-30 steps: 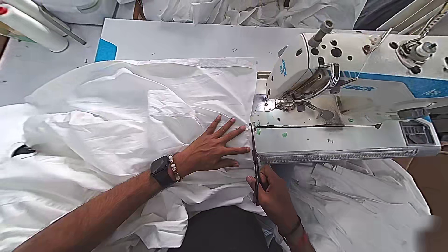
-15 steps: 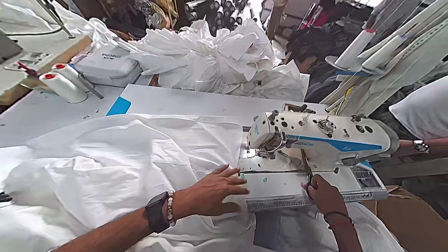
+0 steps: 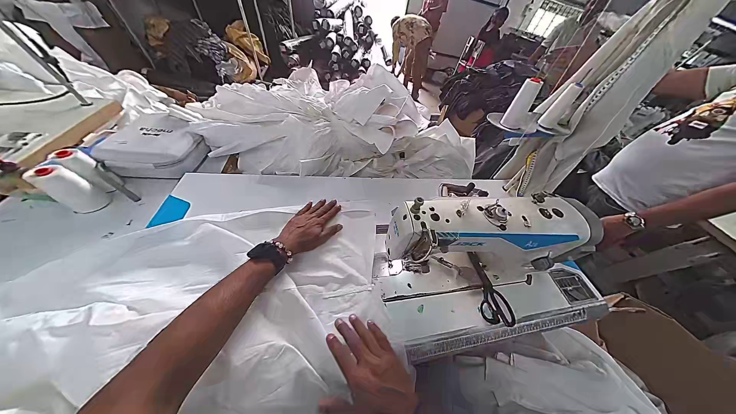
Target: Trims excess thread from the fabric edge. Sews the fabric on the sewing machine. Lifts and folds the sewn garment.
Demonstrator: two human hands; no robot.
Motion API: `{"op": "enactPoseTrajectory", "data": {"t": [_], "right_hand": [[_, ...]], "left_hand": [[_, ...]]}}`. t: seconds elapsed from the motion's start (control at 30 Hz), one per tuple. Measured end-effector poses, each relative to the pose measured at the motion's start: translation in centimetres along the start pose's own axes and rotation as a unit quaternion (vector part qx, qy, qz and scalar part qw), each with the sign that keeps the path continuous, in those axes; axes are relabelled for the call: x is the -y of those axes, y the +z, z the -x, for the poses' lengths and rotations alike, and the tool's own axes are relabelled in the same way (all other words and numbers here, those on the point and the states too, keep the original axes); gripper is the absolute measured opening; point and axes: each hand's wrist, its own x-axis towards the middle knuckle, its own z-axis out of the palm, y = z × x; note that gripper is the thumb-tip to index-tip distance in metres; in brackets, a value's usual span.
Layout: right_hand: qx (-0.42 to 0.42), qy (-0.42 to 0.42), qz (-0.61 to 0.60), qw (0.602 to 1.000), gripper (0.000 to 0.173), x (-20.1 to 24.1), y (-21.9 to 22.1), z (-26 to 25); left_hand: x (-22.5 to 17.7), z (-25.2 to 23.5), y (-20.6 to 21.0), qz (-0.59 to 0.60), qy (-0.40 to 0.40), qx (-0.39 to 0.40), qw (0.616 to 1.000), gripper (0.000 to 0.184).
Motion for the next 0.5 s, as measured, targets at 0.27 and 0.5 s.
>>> {"op": "enactPoseTrajectory", "data": {"t": [0.27,0.5], "right_hand": [[-0.08,-0.089,-0.026,0.992,0.025,-0.5,6.7,9.3],[0.331,0.325,-0.104,0.88,0.046,0.1,14.3,3.5]], "left_hand": [[-4.8,12.6,-0.3,-0.021,-0.035,-0.012,0.999,0.069],[-13.8,19.6,0.5,-0.021,-0.037,-0.044,0.998,0.058]]}}
